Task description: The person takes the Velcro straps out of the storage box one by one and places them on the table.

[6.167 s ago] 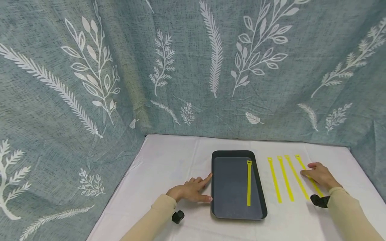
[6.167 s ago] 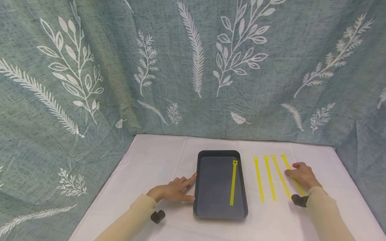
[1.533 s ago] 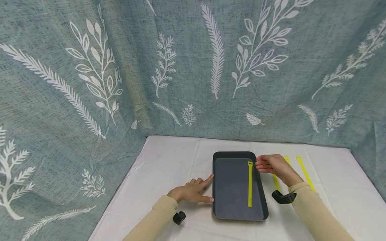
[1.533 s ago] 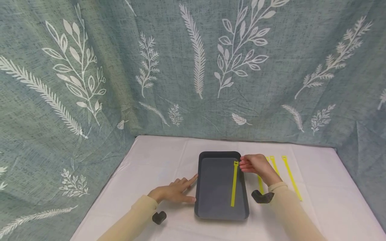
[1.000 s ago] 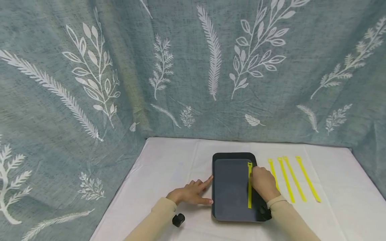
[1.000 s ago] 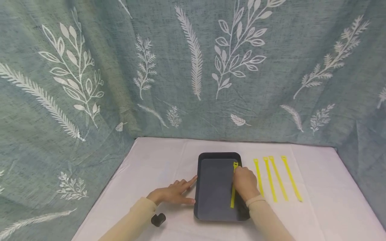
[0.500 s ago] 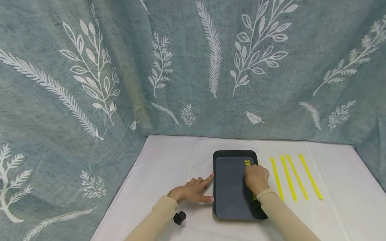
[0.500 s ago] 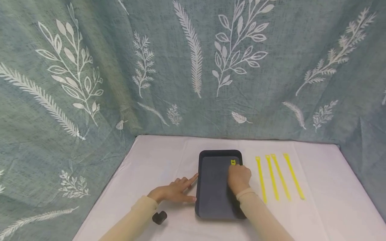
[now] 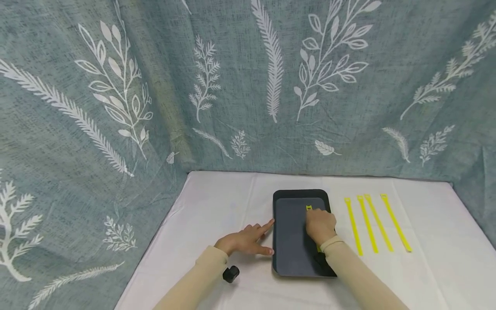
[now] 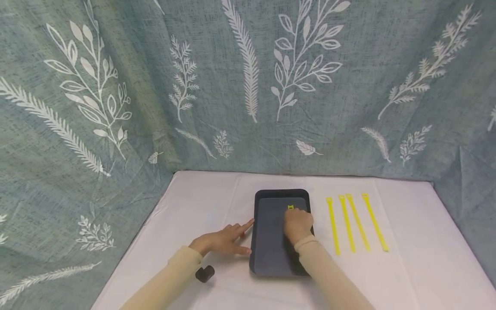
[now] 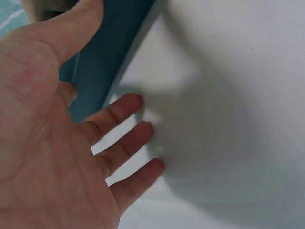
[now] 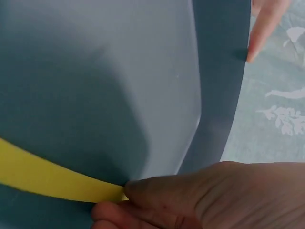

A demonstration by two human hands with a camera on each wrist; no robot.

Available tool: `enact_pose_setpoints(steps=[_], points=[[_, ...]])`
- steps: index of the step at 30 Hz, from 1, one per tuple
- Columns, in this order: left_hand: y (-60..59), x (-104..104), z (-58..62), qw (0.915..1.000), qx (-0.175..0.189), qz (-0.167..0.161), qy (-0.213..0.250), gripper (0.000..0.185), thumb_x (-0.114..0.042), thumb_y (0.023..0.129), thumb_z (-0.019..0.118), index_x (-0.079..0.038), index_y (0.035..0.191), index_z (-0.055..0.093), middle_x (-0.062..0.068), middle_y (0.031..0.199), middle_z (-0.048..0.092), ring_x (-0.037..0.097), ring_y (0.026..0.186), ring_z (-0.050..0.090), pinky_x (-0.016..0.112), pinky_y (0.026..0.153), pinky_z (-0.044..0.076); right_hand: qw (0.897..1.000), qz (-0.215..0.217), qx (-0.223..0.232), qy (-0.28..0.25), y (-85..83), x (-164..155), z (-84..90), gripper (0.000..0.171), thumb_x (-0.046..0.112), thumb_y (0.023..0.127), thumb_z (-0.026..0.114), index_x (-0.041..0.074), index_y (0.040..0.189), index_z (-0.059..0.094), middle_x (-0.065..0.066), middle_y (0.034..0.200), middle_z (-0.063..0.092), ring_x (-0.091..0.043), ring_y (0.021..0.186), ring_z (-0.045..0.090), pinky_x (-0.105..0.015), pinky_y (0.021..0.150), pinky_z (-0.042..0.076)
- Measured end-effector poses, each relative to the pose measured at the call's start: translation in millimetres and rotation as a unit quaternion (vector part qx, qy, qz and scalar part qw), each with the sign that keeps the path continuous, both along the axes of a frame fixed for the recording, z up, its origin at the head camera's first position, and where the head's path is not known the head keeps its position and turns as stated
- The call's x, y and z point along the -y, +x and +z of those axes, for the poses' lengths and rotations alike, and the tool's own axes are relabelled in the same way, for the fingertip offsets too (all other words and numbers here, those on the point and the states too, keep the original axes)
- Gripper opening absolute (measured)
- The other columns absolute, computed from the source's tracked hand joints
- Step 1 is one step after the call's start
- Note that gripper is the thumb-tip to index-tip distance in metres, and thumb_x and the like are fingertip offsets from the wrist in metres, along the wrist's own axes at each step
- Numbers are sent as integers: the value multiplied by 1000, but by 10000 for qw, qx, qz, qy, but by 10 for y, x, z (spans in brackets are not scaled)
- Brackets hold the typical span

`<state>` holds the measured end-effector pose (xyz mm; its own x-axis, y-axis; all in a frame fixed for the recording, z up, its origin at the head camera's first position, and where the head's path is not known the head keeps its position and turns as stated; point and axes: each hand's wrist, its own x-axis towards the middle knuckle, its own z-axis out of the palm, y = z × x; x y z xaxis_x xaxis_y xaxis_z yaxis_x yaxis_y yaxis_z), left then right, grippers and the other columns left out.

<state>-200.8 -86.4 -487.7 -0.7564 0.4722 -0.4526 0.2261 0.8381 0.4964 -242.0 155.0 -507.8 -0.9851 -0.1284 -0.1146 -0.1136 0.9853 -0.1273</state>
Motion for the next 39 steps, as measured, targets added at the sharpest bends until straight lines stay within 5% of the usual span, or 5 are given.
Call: enact_pose_setpoints(steps=[19, 24, 27, 32, 39], points=[[-20, -192, 178, 9991, 295, 193, 250, 96, -26, 90, 78, -9, 163, 18, -8, 95, 76, 5, 88, 65, 35, 98, 49, 9957, 314, 460, -734, -9, -18, 145, 11, 4, 92, 64, -3, 97, 69, -17, 79, 67, -26, 59, 58, -38, 55, 49], [-8, -171, 155, 9983, 373, 279, 355, 97, -25, 90, 78, -11, 164, 17, -11, 87, 74, 3, 83, 61, 35, 97, 48, 9813, 240, 763, -1749, -69, -63, -49, 35, 17, 91, 70, 10, 60, 56, -2, 53, 50, -19, 48, 56, -31, 49, 47], [-6, -159, 136, 9982, 333, 306, 386, 99, -26, 89, 80, -11, 163, 17, -8, 90, 74, 4, 83, 63, 35, 95, 49, 9506, -17, 1197, -2863, -88, -116, -159, 44, 21, 93, 67, 15, 54, 48, 2, 50, 43, -17, 47, 57, -29, 50, 50], [-17, -156, 134, 9987, 269, 328, 295, 101, -28, 87, 82, -12, 162, 16, -6, 95, 76, 7, 88, 67, 36, 96, 50, 8633, -481, 1773, -4701, -90, -177, -207, 25, 21, 100, 54, 1, 92, 68, -7, 81, 72, -16, 70, 69, -31, 63, 59], [-43, -170, 170, 9989, 301, 315, 174, 102, -28, 87, 82, -13, 161, 15, -4, 98, 77, 10, 92, 68, 38, 98, 50, 7737, -568, 1990, -5988, -141, -218, -129, 39, 22, 101, 53, -12, 119, 63, -15, 101, 72, -16, 83, 69, -30, 75, 59]])
